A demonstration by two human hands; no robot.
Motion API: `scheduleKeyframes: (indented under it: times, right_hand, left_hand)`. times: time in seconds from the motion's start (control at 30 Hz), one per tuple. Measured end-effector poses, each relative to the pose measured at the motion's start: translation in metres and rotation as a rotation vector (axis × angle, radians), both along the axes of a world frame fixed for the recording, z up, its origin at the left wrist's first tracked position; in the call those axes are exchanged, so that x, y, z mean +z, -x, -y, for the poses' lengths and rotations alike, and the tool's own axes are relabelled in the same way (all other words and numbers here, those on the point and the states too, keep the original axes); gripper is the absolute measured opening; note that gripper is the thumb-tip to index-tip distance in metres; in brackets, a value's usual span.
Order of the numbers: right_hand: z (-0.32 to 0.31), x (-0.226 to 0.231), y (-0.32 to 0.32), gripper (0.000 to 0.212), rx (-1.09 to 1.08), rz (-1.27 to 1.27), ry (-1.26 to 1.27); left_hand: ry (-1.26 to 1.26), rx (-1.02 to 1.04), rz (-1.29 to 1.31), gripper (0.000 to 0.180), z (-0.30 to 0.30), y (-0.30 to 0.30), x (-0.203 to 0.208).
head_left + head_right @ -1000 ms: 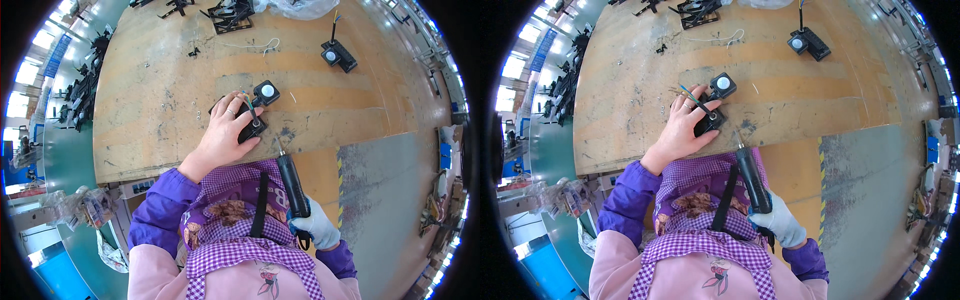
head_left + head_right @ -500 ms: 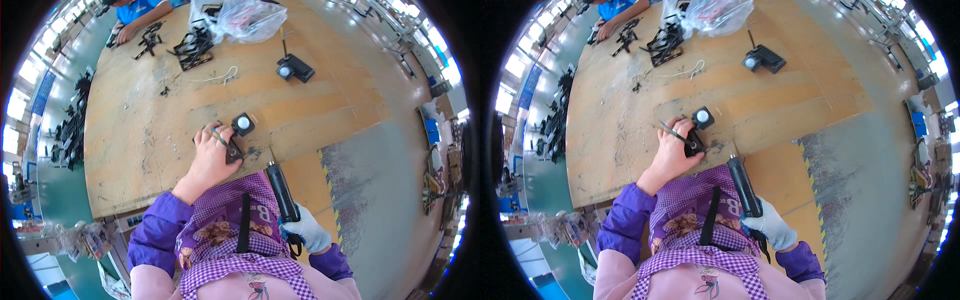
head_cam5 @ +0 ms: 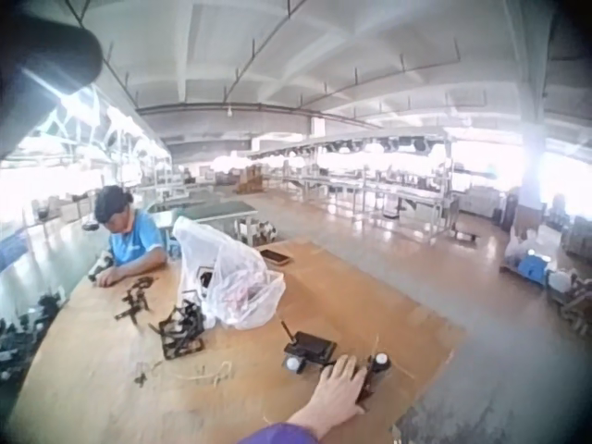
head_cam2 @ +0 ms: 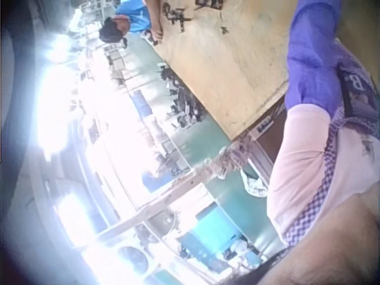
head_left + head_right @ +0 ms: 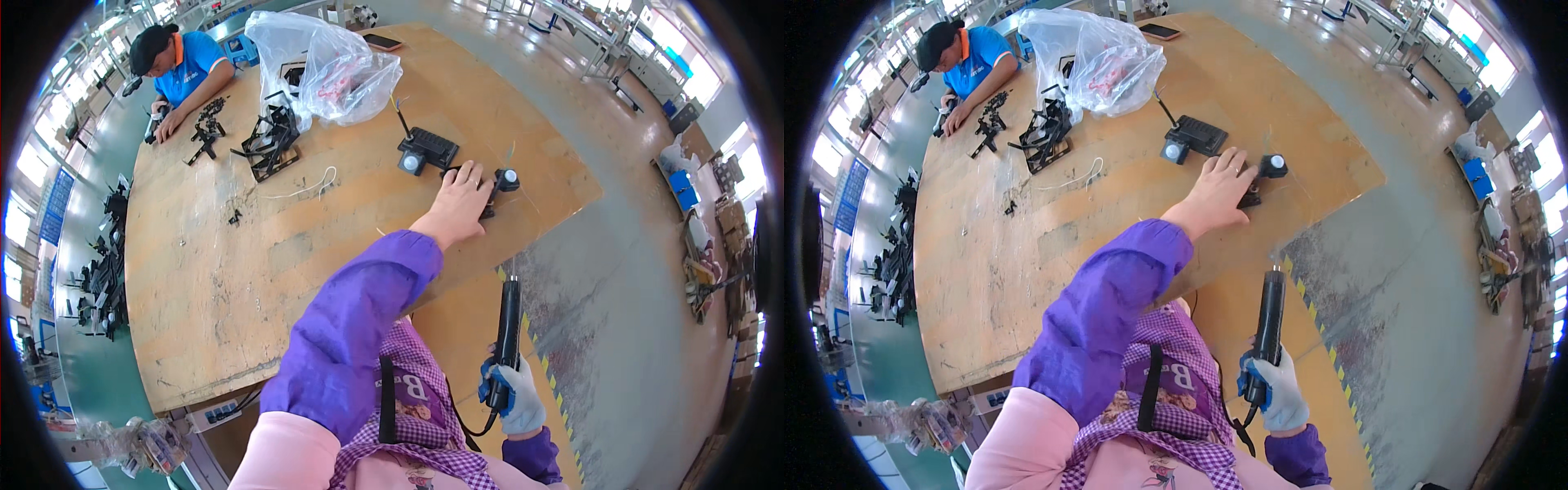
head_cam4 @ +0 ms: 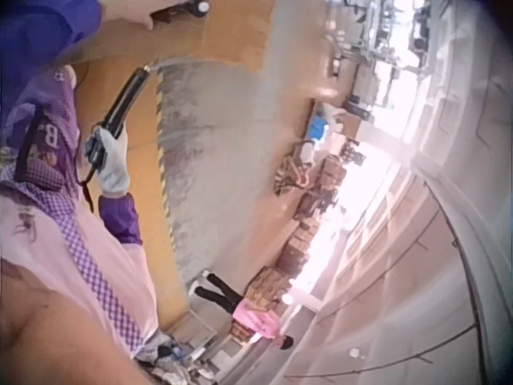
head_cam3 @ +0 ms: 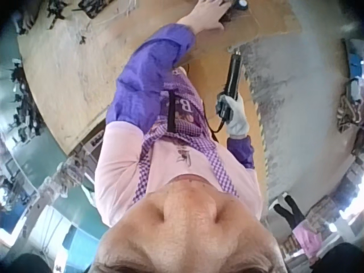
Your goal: The person screws brackets and a sensor module onto an electronic device housing using an electric screwdriver.
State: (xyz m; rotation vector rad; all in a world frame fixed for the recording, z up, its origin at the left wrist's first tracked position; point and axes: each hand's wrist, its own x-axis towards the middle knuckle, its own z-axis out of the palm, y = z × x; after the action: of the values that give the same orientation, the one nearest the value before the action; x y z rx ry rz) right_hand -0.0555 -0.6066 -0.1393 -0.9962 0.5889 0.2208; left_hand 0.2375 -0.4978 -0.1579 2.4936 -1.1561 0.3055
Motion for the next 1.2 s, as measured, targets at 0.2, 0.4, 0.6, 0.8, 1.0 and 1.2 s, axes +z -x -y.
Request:
scheduleKeyframes:
  times: [0.2,0.4,0.6,0.8,1.0,1.2]
  right_hand:
    - [0.000,-0.008,-0.005,0.041,-0.003,-0.032,0.060]
    - [-0.025,-0.004,-0.021,0.039,0.075,-0.003,0.072]
    - [-0.034,-0.001,-0.029,0.050,0.230,0.097,0.112]
    - [-0.075,0.014,-0.069,0.045,0.445,0.146,0.041]
    - [-0.121,0.005,-0.096,0.050,0.609,0.178,0.068]
    - [-0.125,-0.029,-0.091,0.042,0.493,0.135,0.082]
  left_hand:
    - [0.306,0.388,0.030,0.074,-0.018,0.006,-0.007]
    - [0.883,0.016,-0.548,0.080,-0.018,-0.061,-0.049]
    - [0.791,0.127,-0.248,0.039,-0.054,-0.047,-0.040]
    - [0.695,0.445,-0.169,0.019,-0.243,0.012,0.014]
    - [0.462,1.320,0.622,0.009,-0.519,0.056,-0.009]
    - [-0.084,1.963,0.311,0.026,-0.681,0.155,-0.045]
